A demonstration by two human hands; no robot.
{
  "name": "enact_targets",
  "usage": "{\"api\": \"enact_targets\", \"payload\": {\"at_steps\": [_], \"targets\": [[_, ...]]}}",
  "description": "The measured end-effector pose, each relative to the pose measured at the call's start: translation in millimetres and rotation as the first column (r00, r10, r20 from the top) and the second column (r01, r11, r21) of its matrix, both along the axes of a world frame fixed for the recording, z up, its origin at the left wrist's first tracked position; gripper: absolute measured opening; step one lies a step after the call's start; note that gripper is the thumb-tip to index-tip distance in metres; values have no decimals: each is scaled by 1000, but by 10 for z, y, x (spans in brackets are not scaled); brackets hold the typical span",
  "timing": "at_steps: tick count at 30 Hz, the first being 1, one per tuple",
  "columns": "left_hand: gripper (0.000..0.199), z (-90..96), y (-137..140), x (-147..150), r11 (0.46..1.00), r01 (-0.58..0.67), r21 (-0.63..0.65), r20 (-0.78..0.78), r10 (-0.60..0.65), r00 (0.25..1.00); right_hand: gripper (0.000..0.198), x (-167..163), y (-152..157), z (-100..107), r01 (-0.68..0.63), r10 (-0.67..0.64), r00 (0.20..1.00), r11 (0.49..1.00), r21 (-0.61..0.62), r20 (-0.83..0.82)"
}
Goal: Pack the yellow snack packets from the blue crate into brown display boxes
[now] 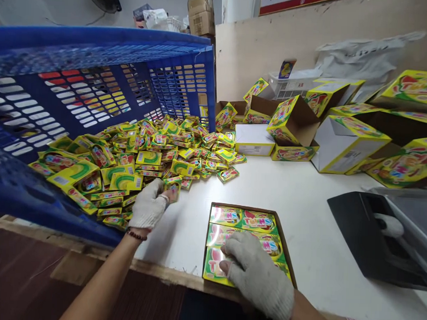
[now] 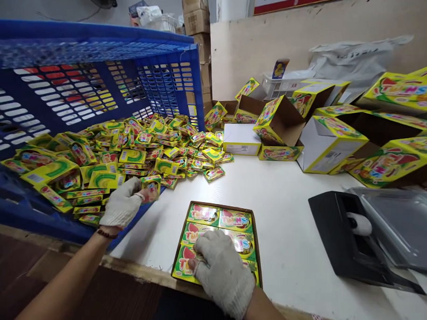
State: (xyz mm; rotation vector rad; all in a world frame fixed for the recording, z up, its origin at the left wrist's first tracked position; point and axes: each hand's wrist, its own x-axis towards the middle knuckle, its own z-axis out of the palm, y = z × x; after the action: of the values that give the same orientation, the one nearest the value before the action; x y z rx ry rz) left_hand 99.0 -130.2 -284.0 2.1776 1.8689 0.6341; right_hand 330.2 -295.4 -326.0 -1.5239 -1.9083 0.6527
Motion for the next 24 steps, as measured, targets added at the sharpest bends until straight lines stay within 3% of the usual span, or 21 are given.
{"api": "enact_targets", "payload": {"at_steps": [1, 2, 4, 5, 7, 9, 10, 13, 16, 19, 21, 23, 24], "targets": [[27, 5, -79, 107, 996, 77, -50, 231, -63, 971, 3, 20, 28, 5, 26, -27, 997, 1000, -8, -76], [34, 6, -165, 224, 980, 174, -96, 481, -107, 870, 5, 37, 64, 11, 75, -78, 983, 997, -18, -167], [49, -5, -346, 458, 923, 358, -144, 832, -83, 548, 18, 66, 155, 36, 201, -208, 903, 978, -59, -376], [51, -18, -433, 563, 892, 423, -161, 898, -45, 438, 25, 80, 206, 59, 240, -253, 844, 967, -89, -473], [45, -57, -583, 727, 834, 516, -197, 930, -7, 367, 36, 112, 309, 127, 216, -256, 755, 966, -139, -604], [37, -99, -690, 817, 800, 566, -199, 904, -72, 420, 40, 158, 393, 213, 163, -212, 757, 977, -135, -618], [36, -118, -727, 838, 808, 564, -170, 868, -149, 474, 42, 184, 425, 256, 165, -197, 788, 980, -108, -584], [45, -161, -789, 849, 855, 518, 37, 665, -408, 625, 54, 251, 481, 346, 166, -128, 889, 985, 49, -440], [54, -201, -758, 838, 865, 465, 189, 538, -487, 688, 51, 257, 476, 307, 169, -108, 932, 974, 152, -346], [44, -243, -531, 767, 896, 356, 264, 352, -433, 830, 42, 212, 415, 141, 318, -274, 917, 941, 114, -290], [40, -245, -259, 637, 927, 280, 251, 25, -296, 955, 40, 187, 360, 29, 390, -364, 896, 919, 60, -255], [42, -218, 44, 446, 964, 157, 215, -285, -92, 954, 38, 185, 315, -29, 441, -427, 878, 897, 20, -214], [43, -200, 184, 344, 974, 83, 213, -365, 0, 931, 36, 192, 301, -35, 470, -461, 866, 883, 1, -193]]}}
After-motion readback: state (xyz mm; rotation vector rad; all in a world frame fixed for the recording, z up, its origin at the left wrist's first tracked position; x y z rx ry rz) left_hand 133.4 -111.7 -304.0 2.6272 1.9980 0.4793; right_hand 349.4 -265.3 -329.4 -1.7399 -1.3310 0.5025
